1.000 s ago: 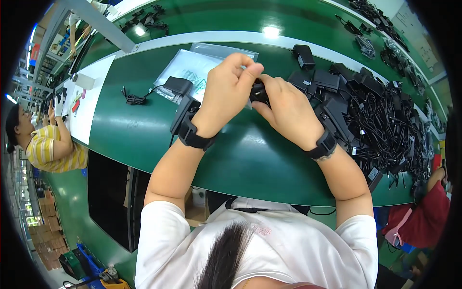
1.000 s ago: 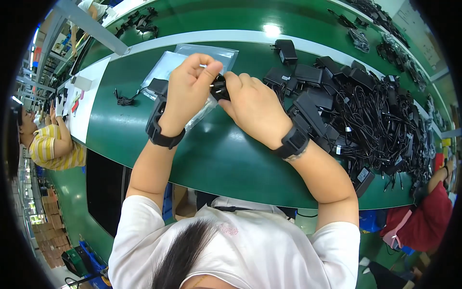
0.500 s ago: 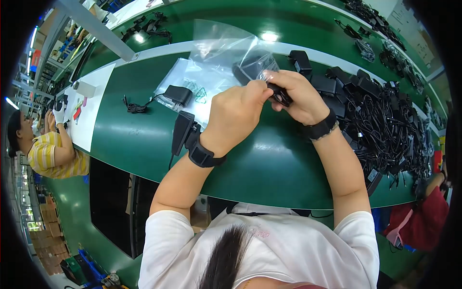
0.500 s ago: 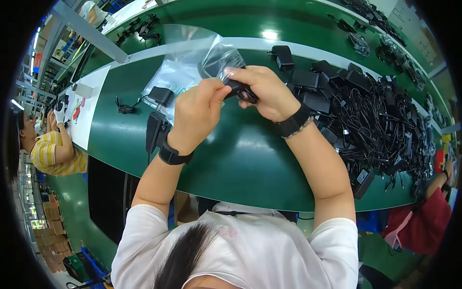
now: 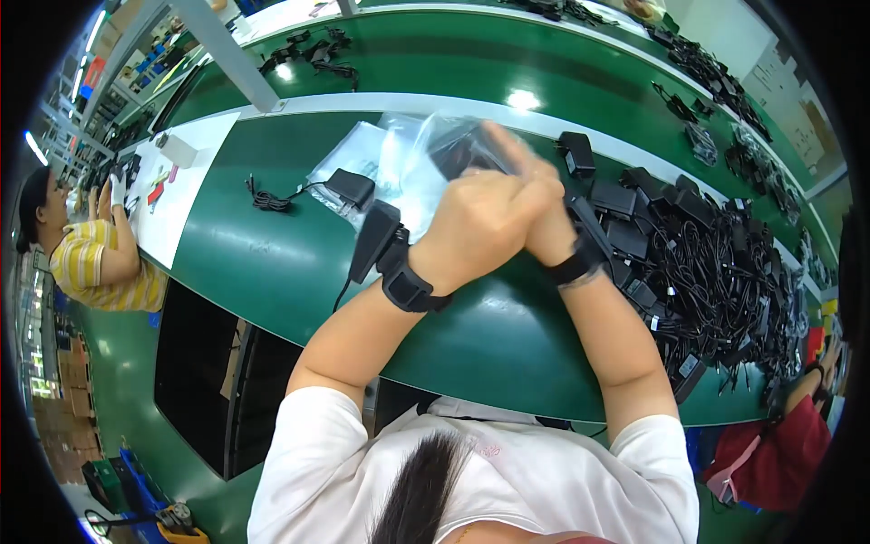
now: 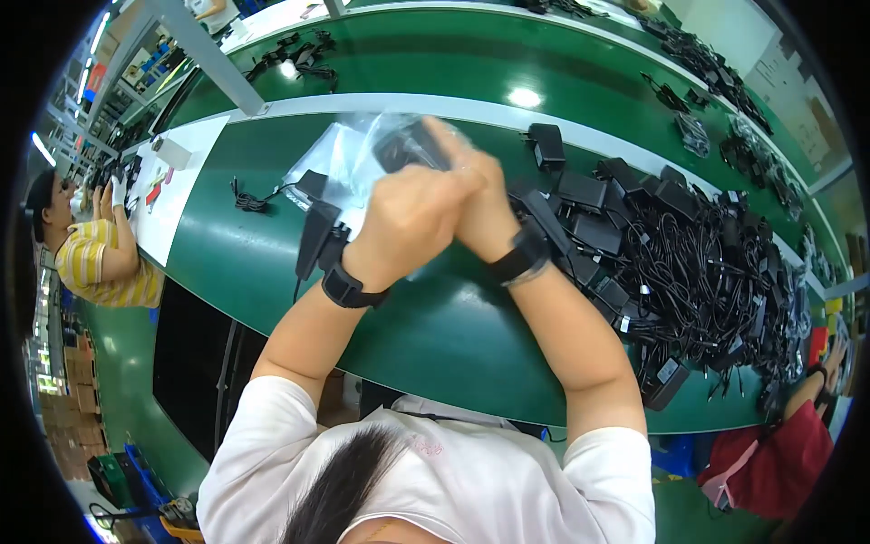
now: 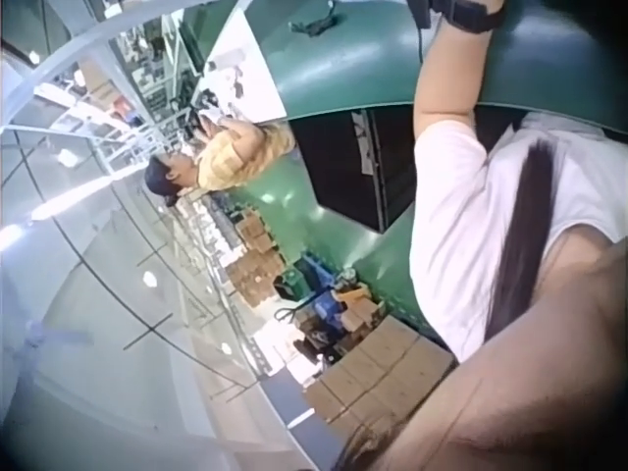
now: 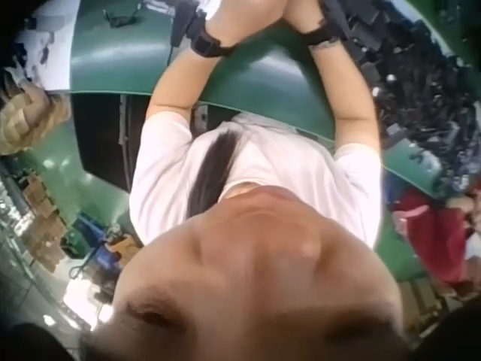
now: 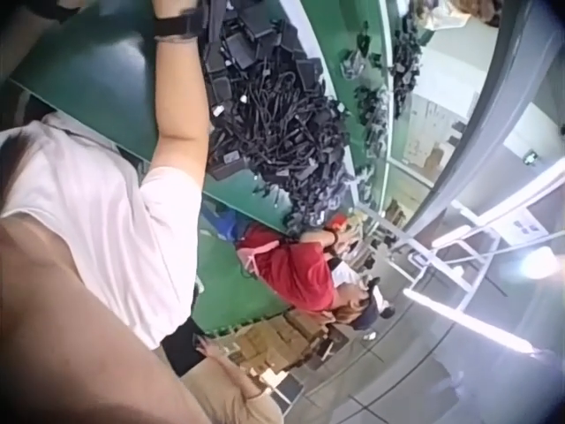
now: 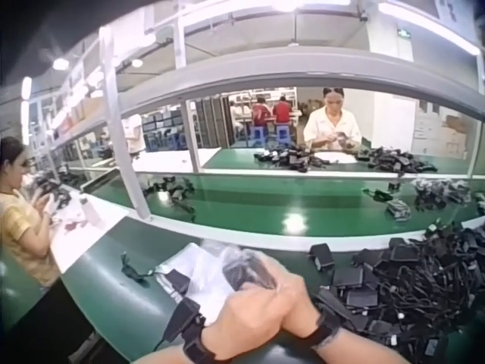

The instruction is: The person picks up a power adapter and wraps its cord around the body by hand. They then slide the adapter into a plastic bag and place it on the table.

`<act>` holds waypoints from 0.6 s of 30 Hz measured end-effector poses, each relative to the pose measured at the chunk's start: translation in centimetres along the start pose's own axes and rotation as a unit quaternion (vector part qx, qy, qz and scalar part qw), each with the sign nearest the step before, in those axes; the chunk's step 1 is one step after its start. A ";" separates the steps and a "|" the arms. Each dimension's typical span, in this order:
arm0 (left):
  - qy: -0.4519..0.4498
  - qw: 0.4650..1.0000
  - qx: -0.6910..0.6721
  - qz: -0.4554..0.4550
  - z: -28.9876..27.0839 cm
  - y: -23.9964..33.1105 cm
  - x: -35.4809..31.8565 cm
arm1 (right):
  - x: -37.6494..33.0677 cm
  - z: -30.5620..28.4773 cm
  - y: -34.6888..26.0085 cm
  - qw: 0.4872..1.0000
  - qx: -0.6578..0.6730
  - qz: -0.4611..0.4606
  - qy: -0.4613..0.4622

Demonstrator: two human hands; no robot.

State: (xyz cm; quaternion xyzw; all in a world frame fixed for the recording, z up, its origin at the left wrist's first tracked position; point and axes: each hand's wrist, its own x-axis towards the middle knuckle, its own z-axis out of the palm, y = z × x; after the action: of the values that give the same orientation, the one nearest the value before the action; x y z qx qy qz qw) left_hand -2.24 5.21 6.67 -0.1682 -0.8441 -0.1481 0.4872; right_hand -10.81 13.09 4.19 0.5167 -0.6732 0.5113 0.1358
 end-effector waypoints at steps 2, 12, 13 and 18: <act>-0.022 0.986 -0.134 -0.096 1.1 0.2 -0.3 | 1.2 -1.6 -0.4 0.890 0.345 0.294 -0.056; -0.016 0.964 -0.225 -0.139 1.3 0.3 1.1 | 2.2 -1.6 -1.5 0.808 0.508 0.295 0.049; -0.013 0.946 -0.277 -0.171 1.4 0.1 1.1 | 2.2 -1.6 -1.3 0.826 0.485 0.277 0.072; -0.007 0.938 -0.299 -0.173 0.9 0.4 1.2 | 2.7 -2.2 -2.2 0.835 0.487 0.256 0.024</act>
State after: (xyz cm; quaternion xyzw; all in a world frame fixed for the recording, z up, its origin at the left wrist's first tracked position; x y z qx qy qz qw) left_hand -3.33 6.12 7.34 -0.1589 -0.7802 -0.4746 0.3752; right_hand -10.89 13.55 8.30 0.3131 -0.4417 0.8019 -0.2527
